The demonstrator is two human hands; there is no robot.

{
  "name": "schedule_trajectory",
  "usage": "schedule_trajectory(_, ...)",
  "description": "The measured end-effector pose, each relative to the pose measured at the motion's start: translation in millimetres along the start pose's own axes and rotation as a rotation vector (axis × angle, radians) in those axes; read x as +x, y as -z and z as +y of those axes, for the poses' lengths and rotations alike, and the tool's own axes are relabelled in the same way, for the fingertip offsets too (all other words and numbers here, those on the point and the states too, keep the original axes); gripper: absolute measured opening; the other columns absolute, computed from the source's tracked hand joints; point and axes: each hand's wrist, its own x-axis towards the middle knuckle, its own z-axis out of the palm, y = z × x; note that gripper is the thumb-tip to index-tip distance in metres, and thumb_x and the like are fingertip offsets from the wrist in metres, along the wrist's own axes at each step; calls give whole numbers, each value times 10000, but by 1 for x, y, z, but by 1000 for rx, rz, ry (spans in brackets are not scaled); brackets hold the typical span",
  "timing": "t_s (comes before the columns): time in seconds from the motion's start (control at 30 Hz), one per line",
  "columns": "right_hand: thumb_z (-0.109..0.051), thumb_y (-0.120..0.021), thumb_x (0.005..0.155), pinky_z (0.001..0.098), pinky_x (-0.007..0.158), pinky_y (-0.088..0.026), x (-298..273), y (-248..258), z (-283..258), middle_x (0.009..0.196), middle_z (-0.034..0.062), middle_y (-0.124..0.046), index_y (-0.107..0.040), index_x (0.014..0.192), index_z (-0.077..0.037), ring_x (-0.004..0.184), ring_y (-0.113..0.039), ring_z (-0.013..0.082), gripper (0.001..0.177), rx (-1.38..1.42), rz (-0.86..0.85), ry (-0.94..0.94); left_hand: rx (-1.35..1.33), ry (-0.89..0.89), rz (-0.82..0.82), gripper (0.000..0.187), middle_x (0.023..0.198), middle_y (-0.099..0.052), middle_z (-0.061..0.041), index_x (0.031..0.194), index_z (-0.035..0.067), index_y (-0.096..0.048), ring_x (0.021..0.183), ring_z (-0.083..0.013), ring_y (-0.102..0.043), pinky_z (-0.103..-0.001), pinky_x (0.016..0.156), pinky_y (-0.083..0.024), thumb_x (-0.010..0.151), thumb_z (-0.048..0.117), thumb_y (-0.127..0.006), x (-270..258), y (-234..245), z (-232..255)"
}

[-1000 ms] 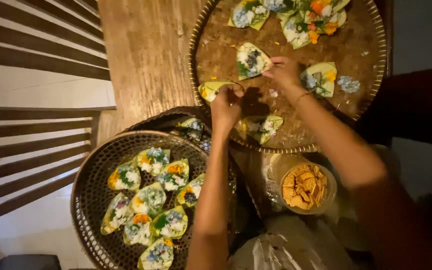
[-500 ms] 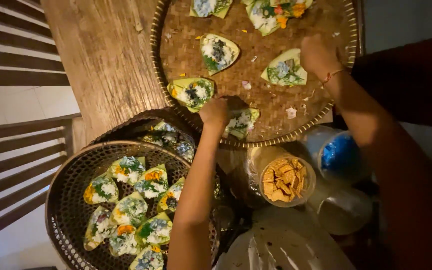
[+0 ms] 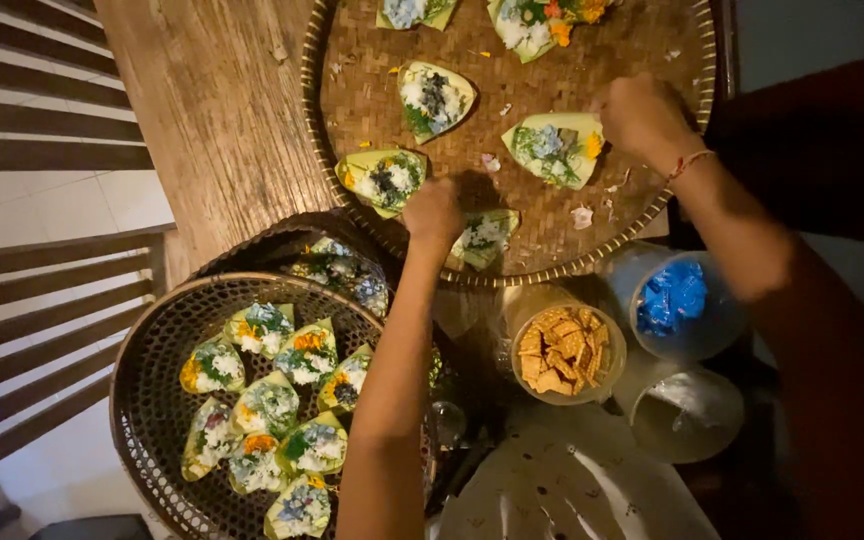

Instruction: The recorder is sorting and arranging small traditional Thai or Southeast Asian floral/leaf offerings from one tray to another.

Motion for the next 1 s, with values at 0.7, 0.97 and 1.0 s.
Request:
schedule_trajectory(0.7,-192,-732,887,354,718,-564,209,8,67,919,157,-774,-753,953,-28,825,-734,219,178,710,394,73,-1201,-268,393,375,1143,-690,-231,1297,-55,-607,1019,-267,-665,-378,909,-566,947,49,-692,236,-28,116)
schedule_trajectory(0.97,-162,-733,931,333,750,-562,243,-8,78,1006,103,-690,-606,1162,30,935,-679,234,326,881,263,49,-1634,61,128,522,1210,-676,-88,1382,10,-504,990,-180,-654,-326,792,-548,896,82,-681,237,1,134)
schedule_trajectory(1.0,-149,-699,964,344,755,-566,247,-9,80,1049,81,-681,-593,1197,19,944,-666,217,306,994,199,41,-1667,6,173,513,1205,-686,-122,1391,-14,-518,1008,-180,-655,-303,815,-540,911,64,-680,245,-7,131)
